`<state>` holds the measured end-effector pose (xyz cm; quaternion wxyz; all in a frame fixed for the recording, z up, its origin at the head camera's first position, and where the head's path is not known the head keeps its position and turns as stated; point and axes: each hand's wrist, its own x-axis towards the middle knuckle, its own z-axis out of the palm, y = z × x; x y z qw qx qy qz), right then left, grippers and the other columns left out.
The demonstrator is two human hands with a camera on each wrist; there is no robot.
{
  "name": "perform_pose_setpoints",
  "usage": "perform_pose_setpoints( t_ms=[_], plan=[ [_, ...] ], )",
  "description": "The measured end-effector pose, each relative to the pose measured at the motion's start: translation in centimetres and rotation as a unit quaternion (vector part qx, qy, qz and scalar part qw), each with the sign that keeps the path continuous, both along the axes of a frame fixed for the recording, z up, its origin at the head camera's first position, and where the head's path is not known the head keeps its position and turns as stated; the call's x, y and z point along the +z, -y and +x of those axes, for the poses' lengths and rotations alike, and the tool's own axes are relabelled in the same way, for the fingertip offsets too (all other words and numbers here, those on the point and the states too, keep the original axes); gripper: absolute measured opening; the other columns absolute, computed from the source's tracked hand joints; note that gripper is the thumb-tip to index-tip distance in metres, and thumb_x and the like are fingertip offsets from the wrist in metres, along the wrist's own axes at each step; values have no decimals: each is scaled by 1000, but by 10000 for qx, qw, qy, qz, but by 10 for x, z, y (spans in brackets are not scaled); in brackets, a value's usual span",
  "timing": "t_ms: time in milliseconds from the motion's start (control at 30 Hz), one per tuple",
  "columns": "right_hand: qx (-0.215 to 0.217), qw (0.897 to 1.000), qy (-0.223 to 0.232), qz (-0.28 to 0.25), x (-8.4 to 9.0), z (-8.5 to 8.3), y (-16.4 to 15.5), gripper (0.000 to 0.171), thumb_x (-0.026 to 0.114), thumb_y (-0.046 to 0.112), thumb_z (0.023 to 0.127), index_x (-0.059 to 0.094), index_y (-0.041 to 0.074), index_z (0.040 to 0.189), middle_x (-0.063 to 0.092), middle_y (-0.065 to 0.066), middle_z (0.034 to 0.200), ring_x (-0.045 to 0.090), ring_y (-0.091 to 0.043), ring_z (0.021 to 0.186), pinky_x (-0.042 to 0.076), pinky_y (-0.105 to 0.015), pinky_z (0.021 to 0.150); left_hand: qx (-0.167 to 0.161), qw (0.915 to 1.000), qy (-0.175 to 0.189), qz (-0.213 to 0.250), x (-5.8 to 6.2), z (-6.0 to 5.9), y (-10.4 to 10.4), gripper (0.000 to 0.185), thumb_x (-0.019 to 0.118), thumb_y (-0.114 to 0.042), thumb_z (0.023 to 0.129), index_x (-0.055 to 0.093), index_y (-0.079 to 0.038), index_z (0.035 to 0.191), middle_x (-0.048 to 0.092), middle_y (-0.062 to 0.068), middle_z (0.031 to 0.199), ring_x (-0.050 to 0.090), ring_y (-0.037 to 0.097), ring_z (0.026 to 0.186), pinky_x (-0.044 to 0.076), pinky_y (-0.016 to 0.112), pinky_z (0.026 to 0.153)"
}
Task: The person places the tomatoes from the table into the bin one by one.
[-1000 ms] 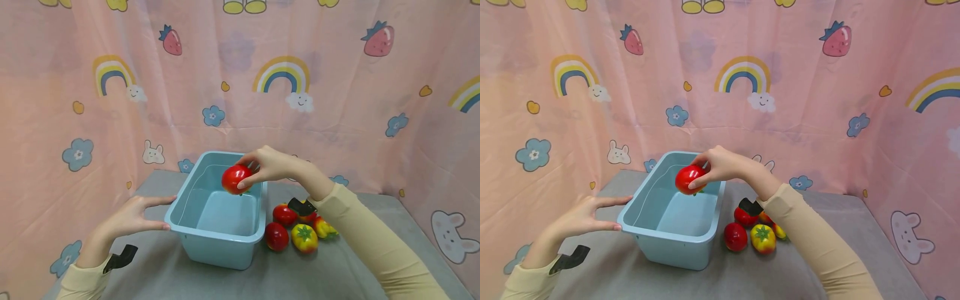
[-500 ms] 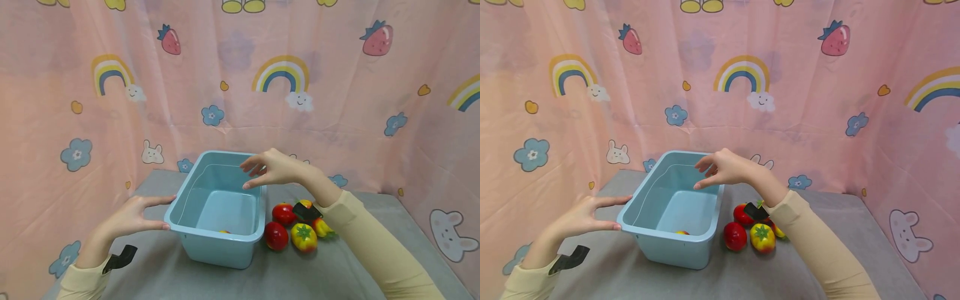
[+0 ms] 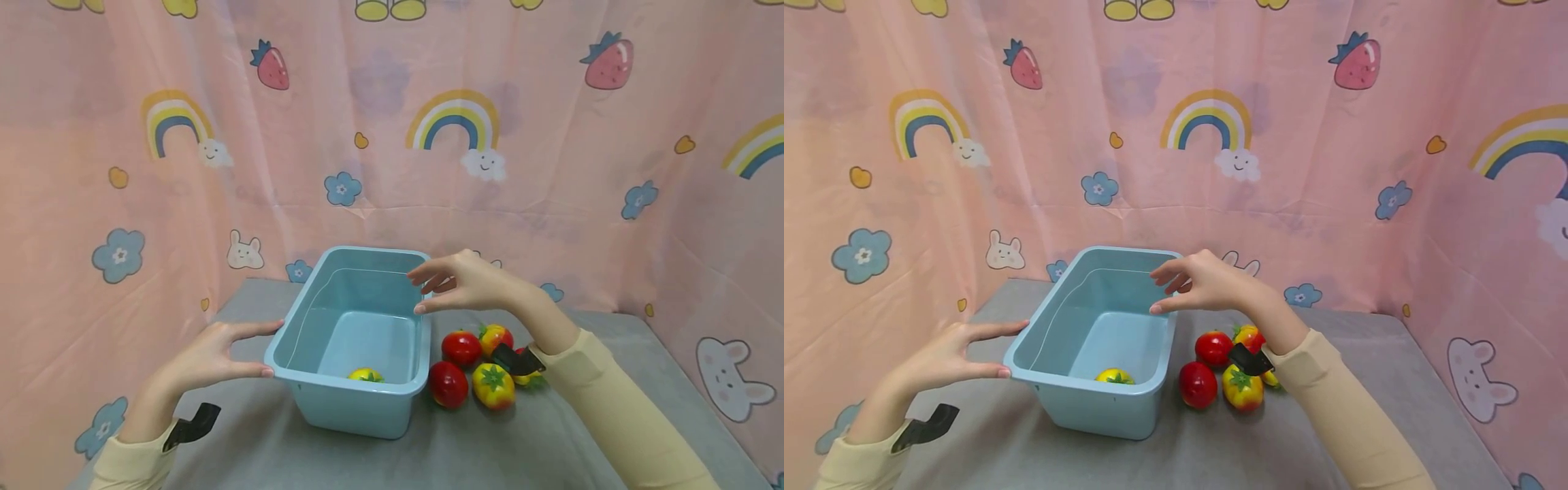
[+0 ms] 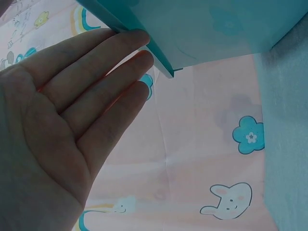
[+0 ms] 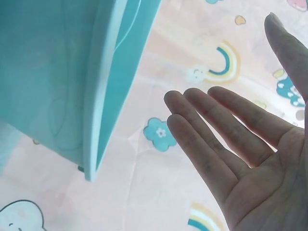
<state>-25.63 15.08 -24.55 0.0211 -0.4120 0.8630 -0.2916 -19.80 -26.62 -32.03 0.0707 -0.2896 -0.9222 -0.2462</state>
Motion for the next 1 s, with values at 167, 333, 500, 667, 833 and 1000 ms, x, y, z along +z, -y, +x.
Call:
perform_pose_setpoints(
  t_ms=[167, 333, 500, 667, 833, 1000],
  plan=[
    [-134, 9998, 64, -100, -6, 1, -11, 52, 75, 35, 81, 62, 10, 124, 68, -7, 117, 68, -20, 102, 55, -33, 82, 26, 10000, -18, -11, -1, 0, 0, 66, 75, -48, 76, 57, -21, 133, 63, -4, 126, 61, 19, 115, 51, 42, 86],
    [-371, 9992, 149, -3, -12, 3, -21, 54, 75, 38, 80, 61, 12, 125, 68, -5, 116, 68, -18, 102, 55, -30, 81, 59, 10000, -32, -5, -3, -1, 1, 66, 76, -47, 75, 57, -21, 132, 63, -5, 126, 61, 18, 114, 52, 41, 85],
    [-524, 9983, 241, -33, -19, 6, -30, 53, 74, 38, 80, 60, 14, 126, 67, -4, 117, 67, -19, 104, 55, -30, 82, 60, 10000, 22, 28, -4, 0, 0, 66, 77, -46, 75, 57, -22, 133, 63, -7, 126, 61, 17, 115, 52, 39, 86],
    [-540, 9981, 190, -223, -27, 7, -40, 51, 74, 35, 81, 61, 13, 125, 68, -6, 116, 67, -20, 103, 55, -31, 82, 87, 9999, 63, 56, -4, -1, 0, 66, 77, -47, 74, 57, -23, 133, 63, -7, 126, 61, 18, 115, 52, 42, 86],
    [-552, 9976, 96, -399, -35, 8, -52, 51, 75, 29, 81, 60, 10, 125, 68, -8, 117, 68, -21, 102, 55, -30, 80, 89, 9999, 37, 30, -4, -1, 0, 67, 77, -47, 73, 57, -23, 132, 62, -9, 126, 60, 16, 116, 51, 42, 87],
    [-607, 9967, 5, -544, -41, 10, -64, 49, 76, 25, 81, 61, 10, 125, 68, -8, 117, 68, -21, 101, 56, -31, 79, 104, 9999, 78, 70, -3, 1, 0, 66, 78, -47, 73, 58, -22, 132, 62, -7, 126, 60, 18, 116, 52, 44, 87]
  ],
)
